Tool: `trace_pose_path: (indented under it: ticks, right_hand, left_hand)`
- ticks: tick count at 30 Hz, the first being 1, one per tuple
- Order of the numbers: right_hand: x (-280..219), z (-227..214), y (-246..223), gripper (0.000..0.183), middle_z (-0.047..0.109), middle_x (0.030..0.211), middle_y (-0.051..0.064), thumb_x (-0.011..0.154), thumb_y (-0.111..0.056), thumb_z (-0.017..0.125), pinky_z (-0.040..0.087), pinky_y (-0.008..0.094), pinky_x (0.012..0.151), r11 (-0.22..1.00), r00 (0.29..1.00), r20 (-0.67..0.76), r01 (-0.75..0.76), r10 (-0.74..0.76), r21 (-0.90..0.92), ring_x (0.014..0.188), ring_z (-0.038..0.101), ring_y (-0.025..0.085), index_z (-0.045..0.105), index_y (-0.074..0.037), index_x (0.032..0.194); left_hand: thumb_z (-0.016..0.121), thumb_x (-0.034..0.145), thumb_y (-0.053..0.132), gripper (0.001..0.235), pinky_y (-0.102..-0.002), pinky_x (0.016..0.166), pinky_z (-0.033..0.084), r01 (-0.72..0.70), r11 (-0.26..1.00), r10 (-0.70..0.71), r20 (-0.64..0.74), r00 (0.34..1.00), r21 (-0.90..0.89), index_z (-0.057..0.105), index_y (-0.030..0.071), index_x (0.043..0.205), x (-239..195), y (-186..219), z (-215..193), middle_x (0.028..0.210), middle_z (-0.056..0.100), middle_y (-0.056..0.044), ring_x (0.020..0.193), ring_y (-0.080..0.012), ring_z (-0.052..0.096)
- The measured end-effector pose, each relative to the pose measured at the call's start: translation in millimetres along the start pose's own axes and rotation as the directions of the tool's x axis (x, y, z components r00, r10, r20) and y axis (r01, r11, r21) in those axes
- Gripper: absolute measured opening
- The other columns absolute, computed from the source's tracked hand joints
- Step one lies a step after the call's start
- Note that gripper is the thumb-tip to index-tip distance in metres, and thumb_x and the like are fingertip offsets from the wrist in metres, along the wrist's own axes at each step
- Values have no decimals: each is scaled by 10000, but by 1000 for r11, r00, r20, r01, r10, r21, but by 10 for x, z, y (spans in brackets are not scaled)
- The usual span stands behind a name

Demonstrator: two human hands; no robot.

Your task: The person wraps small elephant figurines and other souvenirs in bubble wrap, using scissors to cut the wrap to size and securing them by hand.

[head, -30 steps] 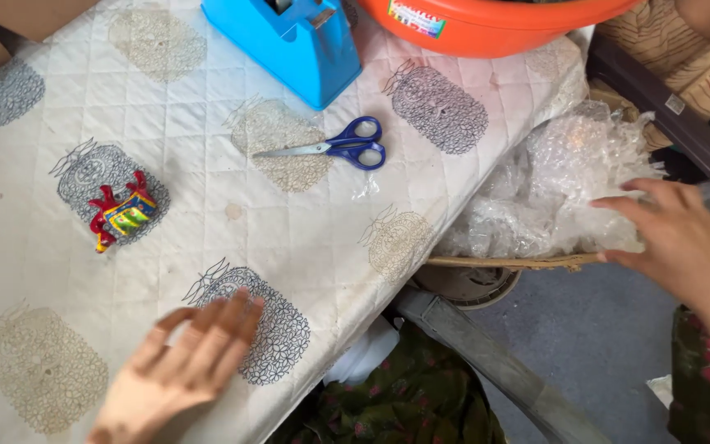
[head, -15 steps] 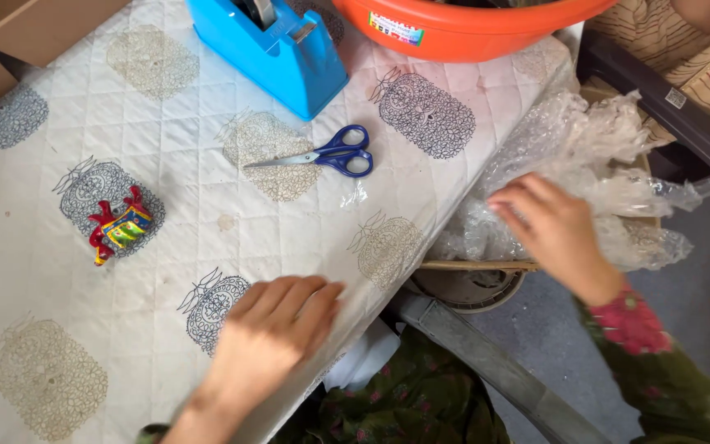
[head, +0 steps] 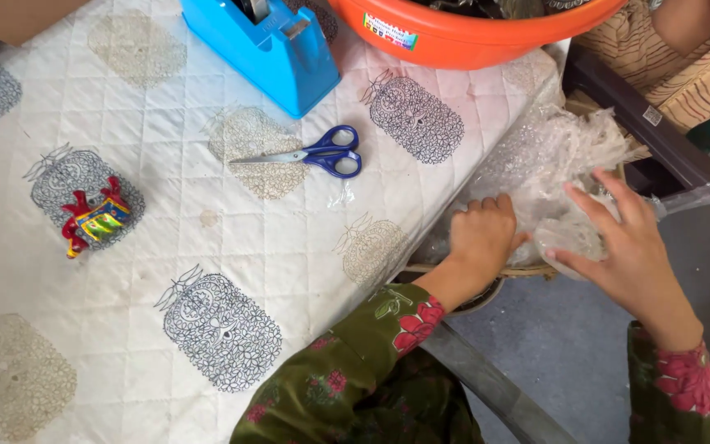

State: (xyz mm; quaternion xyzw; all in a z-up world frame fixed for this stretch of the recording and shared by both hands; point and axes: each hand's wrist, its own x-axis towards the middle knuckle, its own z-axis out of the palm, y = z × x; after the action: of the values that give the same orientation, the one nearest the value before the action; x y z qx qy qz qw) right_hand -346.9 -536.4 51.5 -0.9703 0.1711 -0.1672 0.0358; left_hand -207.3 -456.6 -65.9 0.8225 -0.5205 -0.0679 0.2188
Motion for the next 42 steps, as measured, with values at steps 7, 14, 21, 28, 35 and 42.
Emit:
trace_pose_path:
  ticks: [7,14,21,28,35,42]
  right_hand:
    - [-196,718,701,1134,80,1707,215,720,-312,846,222,629,1115,986,973,198,-141,122,88,1494,244,485,233,-76,1644]
    - [-22,884,610,809,250,1714,144,833,53,603,434,430,1127,963,988,42,-152,146,221,1518,363,393,390,-181,1577]
    - [-183,1394,1175,700,513,1504,132,831,26,654,462,461,1071,970,940,247,-244,236,0,1344,496,392,499,-174,1483]
    - [-38,1066,986,759,468,1538,190,824,2,636,503,500,957,961,964,167,-231,205,154,1169,590,436,464,-158,1546]
    - [51,350,536,788,385,1572,187,854,-115,733,586,424,813,955,956,22,-290,292,-63,1148,635,419,432,-93,1582]
    - [500,406,-202,854,233,1692,123,807,-62,748,542,201,561,831,925,362,288,-114,-476,1152,675,173,385,-299,1542]
  left_hand:
    - [655,904,255,249,-510,702,579,3,912,-64,-134,989,-409,711,13,914,-16,-187,-439,1029,728,-179,799,-399,726]
    - [650,935,354,456,-517,763,564,115,827,-99,58,993,-551,694,-60,750,-281,-342,-609,814,693,-301,763,-443,706]
    - [702,901,360,477,-500,702,558,113,811,-148,-16,989,-574,657,-84,731,-735,-607,-927,747,656,-308,711,-439,694]
    - [686,896,308,349,-411,565,485,338,693,-221,258,940,-637,723,-38,916,-1151,-927,-1820,647,668,-271,557,-294,626]
    - [627,930,157,270,-269,763,639,360,247,-187,320,929,-900,725,-76,1026,-1435,-1447,-1983,997,815,-136,905,-141,787]
    - [716,851,70,303,-246,701,593,282,338,-259,199,945,-898,671,-53,1124,-1502,-1395,-2137,927,748,-87,835,-97,732]
